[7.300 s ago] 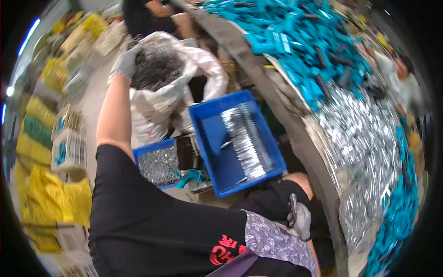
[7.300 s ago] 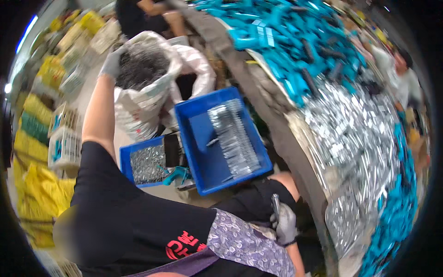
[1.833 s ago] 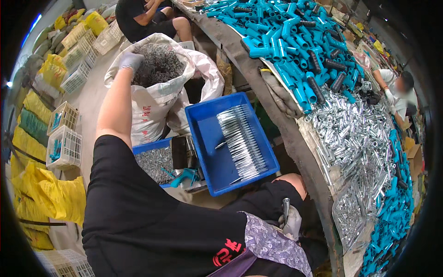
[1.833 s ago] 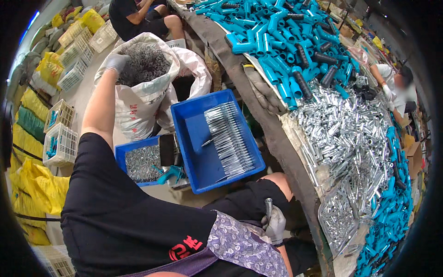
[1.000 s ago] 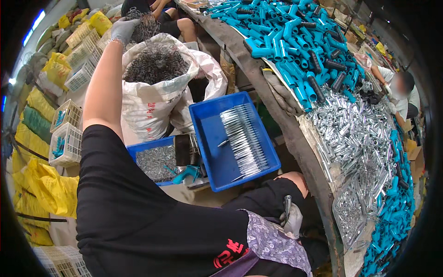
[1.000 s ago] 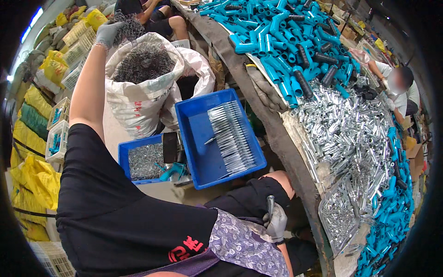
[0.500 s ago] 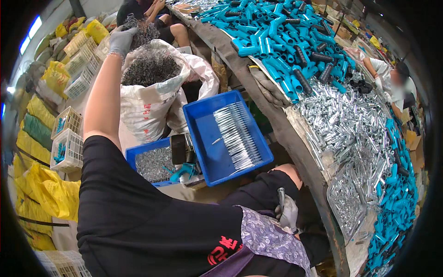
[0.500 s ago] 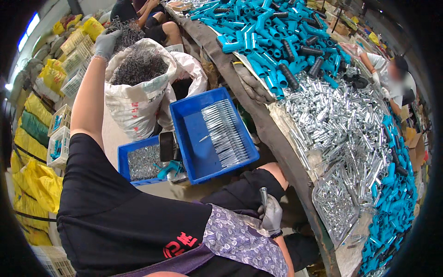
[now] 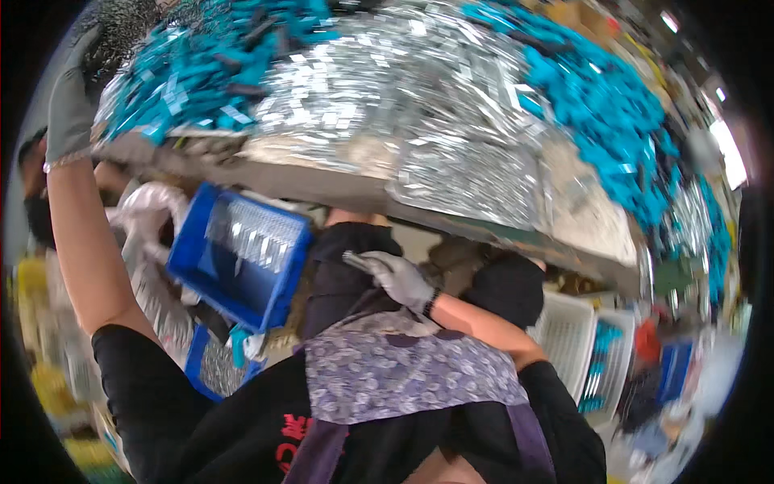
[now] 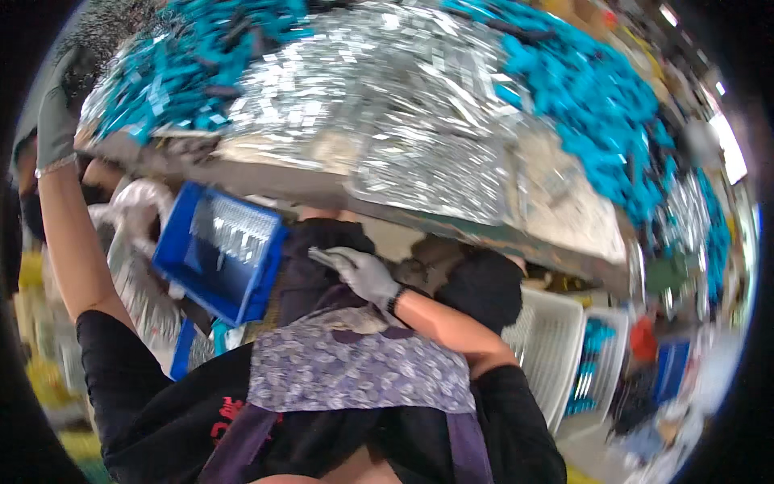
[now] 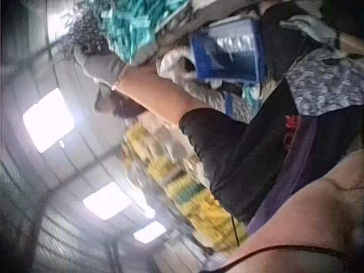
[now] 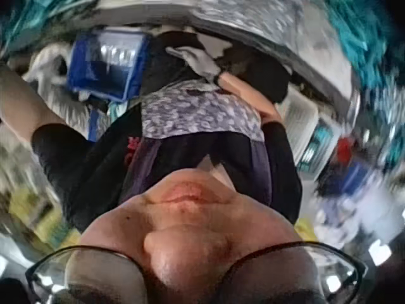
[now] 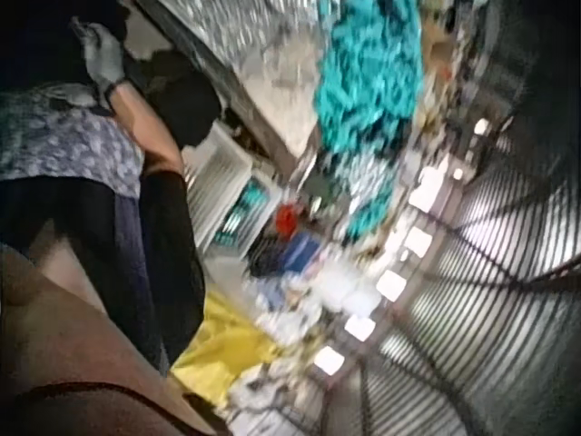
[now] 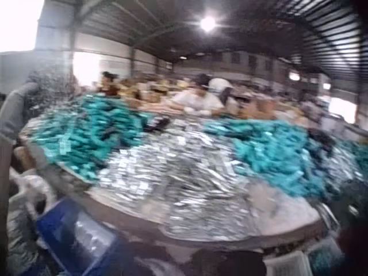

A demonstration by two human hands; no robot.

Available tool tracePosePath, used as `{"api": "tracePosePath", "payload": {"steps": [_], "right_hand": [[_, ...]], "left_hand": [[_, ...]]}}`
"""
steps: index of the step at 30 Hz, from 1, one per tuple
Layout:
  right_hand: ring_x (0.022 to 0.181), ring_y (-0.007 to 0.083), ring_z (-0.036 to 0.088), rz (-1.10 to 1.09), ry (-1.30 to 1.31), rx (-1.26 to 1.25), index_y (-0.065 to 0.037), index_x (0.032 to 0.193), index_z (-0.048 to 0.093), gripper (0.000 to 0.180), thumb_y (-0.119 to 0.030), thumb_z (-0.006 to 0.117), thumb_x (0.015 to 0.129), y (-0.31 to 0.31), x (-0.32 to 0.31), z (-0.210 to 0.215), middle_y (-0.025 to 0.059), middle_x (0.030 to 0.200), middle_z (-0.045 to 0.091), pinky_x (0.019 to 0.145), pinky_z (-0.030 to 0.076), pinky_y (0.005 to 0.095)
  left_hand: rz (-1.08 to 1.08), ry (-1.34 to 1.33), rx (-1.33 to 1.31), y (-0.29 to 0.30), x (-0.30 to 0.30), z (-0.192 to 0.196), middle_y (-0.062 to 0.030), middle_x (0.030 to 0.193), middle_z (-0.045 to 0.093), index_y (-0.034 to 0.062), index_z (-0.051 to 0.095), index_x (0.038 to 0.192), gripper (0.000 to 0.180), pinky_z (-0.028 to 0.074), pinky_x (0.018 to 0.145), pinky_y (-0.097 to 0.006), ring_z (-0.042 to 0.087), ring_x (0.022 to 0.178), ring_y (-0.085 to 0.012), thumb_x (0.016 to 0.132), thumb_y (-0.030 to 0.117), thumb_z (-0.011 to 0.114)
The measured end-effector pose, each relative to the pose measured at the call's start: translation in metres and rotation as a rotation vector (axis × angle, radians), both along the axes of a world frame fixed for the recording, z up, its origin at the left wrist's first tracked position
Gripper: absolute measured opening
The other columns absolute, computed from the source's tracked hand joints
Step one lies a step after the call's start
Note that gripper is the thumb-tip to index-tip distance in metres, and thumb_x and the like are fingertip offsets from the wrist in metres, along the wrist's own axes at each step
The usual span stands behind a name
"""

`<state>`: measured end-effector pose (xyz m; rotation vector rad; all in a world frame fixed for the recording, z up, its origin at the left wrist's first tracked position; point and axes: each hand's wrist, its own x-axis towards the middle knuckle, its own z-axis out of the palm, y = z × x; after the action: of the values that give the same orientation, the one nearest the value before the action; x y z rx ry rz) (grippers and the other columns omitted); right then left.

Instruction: Assembling hardware components including blue plastic handles and metal rods at a factory workbench.

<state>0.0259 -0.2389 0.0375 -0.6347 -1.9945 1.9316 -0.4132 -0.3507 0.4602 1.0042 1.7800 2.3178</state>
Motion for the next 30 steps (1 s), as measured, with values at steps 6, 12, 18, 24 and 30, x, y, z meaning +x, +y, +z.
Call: {"api": "tracePosePath", "payload": {"steps": [6,12,18,24,30], "right_hand": [[0.104,0.0285,0.069,0.055,-0.118,0.213,-0.014,0.134,0.059,0.042,-0.042,0.045,0.105,0.01,0.023,0.0,0.0138,0.114,0.071,0.088,0.053,0.0365],[0.105,0.0268,0.07,-0.016,-0.012,0.195,-0.013,0.136,0.057,0.042,-0.039,0.046,0.105,0.001,0.018,-0.013,0.0141,0.114,0.071,0.089,0.054,0.0352],[0.107,0.0251,0.069,-0.011,-0.03,0.179,-0.011,0.137,0.056,0.042,-0.036,0.047,0.105,0.004,0.026,-0.01,0.0131,0.12,0.07,0.091,0.054,0.0335],[0.108,0.024,0.069,-0.058,0.036,0.148,-0.009,0.136,0.057,0.039,-0.031,0.048,0.105,0.006,0.032,-0.019,0.0131,0.123,0.069,0.093,0.052,0.0324],[0.098,0.0223,0.068,0.119,-0.026,0.281,-0.011,0.132,0.06,0.047,-0.034,0.071,0.092,0.006,0.053,0.113,0.0102,0.11,0.07,0.085,0.052,0.0347]], "left_hand": [[-0.266,0.819,-0.118,0.145,0.089,-0.081,-0.007,0.127,0.063,0.001,0.064,0.125,0.045,0.053,0.09,-0.033,0.063,0.109,-0.017,0.086,0.02,0.074],[-0.332,0.46,-0.106,0.234,0.246,-0.163,-0.0113,0.122,0.066,0.0037,0.068,0.12,0.044,0.05,0.094,-0.033,0.064,0.109,-0.0204,0.08,0.022,0.077],[0.252,1.025,-0.716,0.275,0.227,-0.221,-0.0172,0.152,0.039,0.0159,0.047,0.146,0.076,0.035,0.113,-0.048,0.043,0.137,-0.0346,0.084,0.054,0.07],[-0.308,0.616,-0.739,0.252,0.208,-0.2,-0.0267,0.149,0.036,0.0103,0.043,0.149,0.08,0.032,0.117,-0.044,0.037,0.14,-0.0356,0.083,0.038,0.078],[0.015,1.393,-0.3,0.219,0.222,-0.19,-0.0212,0.146,0.043,0.0177,0.052,0.142,0.066,0.04,0.11,-0.047,0.044,0.133,-0.0393,0.081,0.019,0.075]]}}
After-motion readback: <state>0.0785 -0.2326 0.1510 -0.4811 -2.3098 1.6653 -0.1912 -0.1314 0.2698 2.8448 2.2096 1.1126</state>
